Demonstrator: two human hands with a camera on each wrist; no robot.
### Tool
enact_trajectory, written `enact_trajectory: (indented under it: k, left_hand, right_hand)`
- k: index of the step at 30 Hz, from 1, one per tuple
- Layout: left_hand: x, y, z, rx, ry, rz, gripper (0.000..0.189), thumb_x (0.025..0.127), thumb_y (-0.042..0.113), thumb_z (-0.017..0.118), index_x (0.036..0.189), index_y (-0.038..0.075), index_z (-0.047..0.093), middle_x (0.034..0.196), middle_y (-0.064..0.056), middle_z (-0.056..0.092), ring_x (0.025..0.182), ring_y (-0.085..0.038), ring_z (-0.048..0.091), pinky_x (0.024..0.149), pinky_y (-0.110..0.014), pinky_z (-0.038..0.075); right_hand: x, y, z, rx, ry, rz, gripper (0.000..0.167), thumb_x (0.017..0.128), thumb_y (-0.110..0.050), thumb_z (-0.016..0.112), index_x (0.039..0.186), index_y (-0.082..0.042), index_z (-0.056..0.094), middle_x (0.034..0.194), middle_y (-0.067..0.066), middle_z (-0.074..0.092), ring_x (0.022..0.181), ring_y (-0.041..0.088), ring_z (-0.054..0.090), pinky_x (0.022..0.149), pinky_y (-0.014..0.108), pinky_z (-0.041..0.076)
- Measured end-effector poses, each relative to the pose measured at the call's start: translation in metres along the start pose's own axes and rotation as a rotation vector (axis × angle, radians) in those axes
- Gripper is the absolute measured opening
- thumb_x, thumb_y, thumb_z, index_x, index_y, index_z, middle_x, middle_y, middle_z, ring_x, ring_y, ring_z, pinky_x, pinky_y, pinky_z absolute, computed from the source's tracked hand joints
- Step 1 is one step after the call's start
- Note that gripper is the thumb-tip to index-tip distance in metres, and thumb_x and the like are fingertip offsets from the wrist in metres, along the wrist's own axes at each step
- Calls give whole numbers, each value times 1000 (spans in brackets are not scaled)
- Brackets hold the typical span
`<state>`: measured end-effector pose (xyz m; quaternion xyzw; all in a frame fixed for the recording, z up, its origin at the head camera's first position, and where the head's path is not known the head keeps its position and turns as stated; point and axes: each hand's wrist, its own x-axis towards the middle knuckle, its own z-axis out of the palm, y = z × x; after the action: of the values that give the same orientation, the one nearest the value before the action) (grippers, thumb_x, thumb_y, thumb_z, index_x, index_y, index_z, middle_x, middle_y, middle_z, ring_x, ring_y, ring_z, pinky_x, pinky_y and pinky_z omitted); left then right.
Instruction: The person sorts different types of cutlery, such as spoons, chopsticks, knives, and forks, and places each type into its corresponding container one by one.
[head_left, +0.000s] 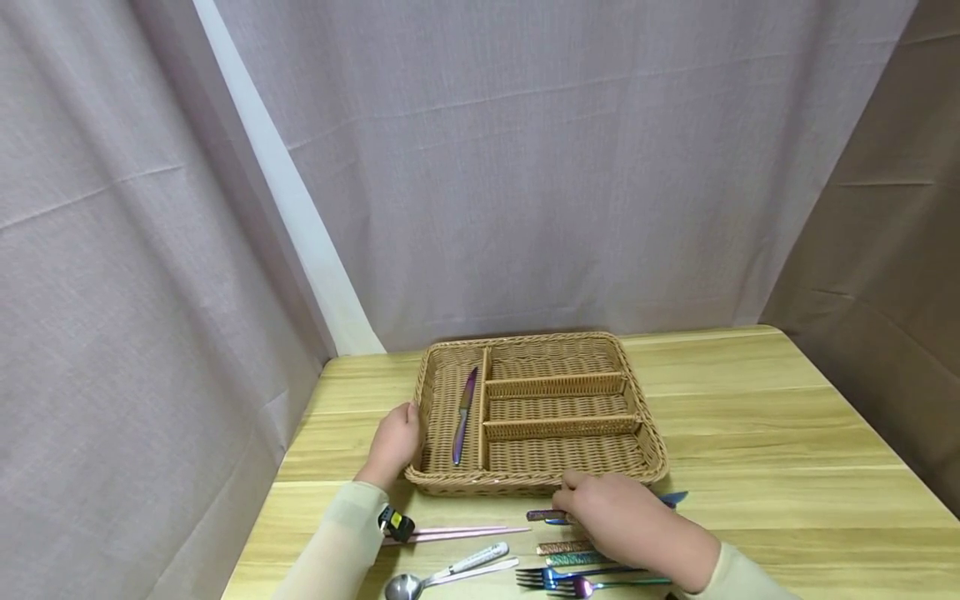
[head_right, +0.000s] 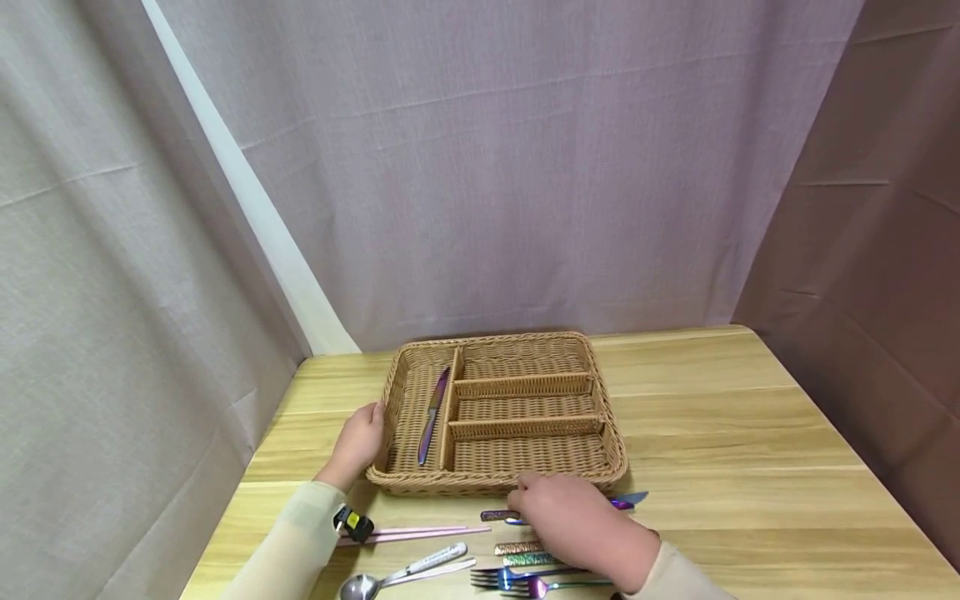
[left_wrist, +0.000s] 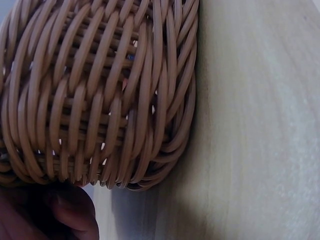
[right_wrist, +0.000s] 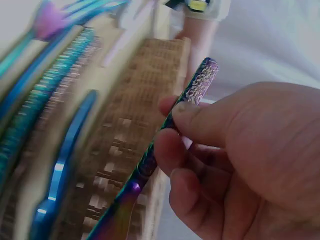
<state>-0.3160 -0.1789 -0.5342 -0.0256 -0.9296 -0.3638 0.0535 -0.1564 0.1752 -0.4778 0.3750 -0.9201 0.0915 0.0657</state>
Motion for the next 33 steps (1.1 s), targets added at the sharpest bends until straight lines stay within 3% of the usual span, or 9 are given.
enact_trajectory:
  k: [4, 9, 13, 17, 20, 23, 28, 33]
  left_hand:
    - [0, 0, 0, 3, -2, -2, 50, 121, 28, 35, 117, -4, 73, 123, -26, 74, 120, -47, 70, 104, -63, 53]
    - [0, 1, 1, 1, -5, -4, 50, 121, 29, 35, 121, -5, 73, 125, -26, 74, 121, -47, 70, 105, -63, 53]
    - [-1, 1, 1, -1, -5, -9, 51, 121, 29, 35, 121, -5, 73, 126, -27, 74, 123, -47, 69, 107, -63, 53]
    - [0, 0, 0, 0, -1, -5, 51, 121, 29, 34, 120, -5, 73, 127, -27, 73, 124, -48, 68, 107, -63, 52]
    - [0, 0, 0, -4, 0, 0, 51, 120, 29, 35, 120, -5, 73, 126, -27, 74, 124, -48, 68, 107, -63, 52]
    - [0, 0, 0, -8, 2, -1, 50, 120, 29, 35, 119, -5, 73, 126, -27, 74, 123, -48, 69, 106, -64, 52]
    - [0, 0, 0, -8, 2, -5, 50, 121, 28, 35, 118, -4, 73, 124, -26, 74, 121, -48, 69, 105, -64, 53]
    - [0, 0, 1, -10, 0, -10, 51, 121, 29, 35, 117, -4, 73, 123, -26, 74, 120, -47, 70, 105, -63, 53]
  right_hand:
    - [0, 1, -21, 95, 69, -28, 11, 102, -8, 78, 109, -17, 80, 90, -13, 55, 66, -4, 44, 56, 19, 47]
    - [-4, 2, -50, 259, 163, -47, 18, 104, -5, 74, 116, -18, 80, 99, -17, 56, 72, -5, 45, 63, 19, 48]
    - [-8, 0, -70, 426, 260, -51, 28, 106, -2, 71, 117, -27, 76, 106, -17, 57, 74, -6, 54, 61, 20, 51]
    - [-10, -3, -80, 550, 354, -30, 33, 107, 0, 69, 116, -32, 73, 101, -15, 58, 73, 0, 62, 57, 22, 53]
    - [-10, -4, -84, 683, 355, 13, 27, 110, -2, 65, 117, -27, 74, 93, -15, 64, 67, 6, 67, 56, 27, 58]
    - [-9, -5, -85, 851, 330, 62, 22, 113, -4, 60, 122, -17, 74, 93, -7, 75, 73, 16, 76, 61, 35, 65]
    - [-8, -3, -84, 1011, 346, 94, 29, 113, 3, 54, 133, -5, 74, 112, 8, 82, 92, 20, 81, 66, 41, 67]
    - [-2, 5, -82, 1075, 365, 32, 35, 113, 6, 52, 140, -2, 72, 128, 14, 78, 104, 21, 80, 64, 42, 66]
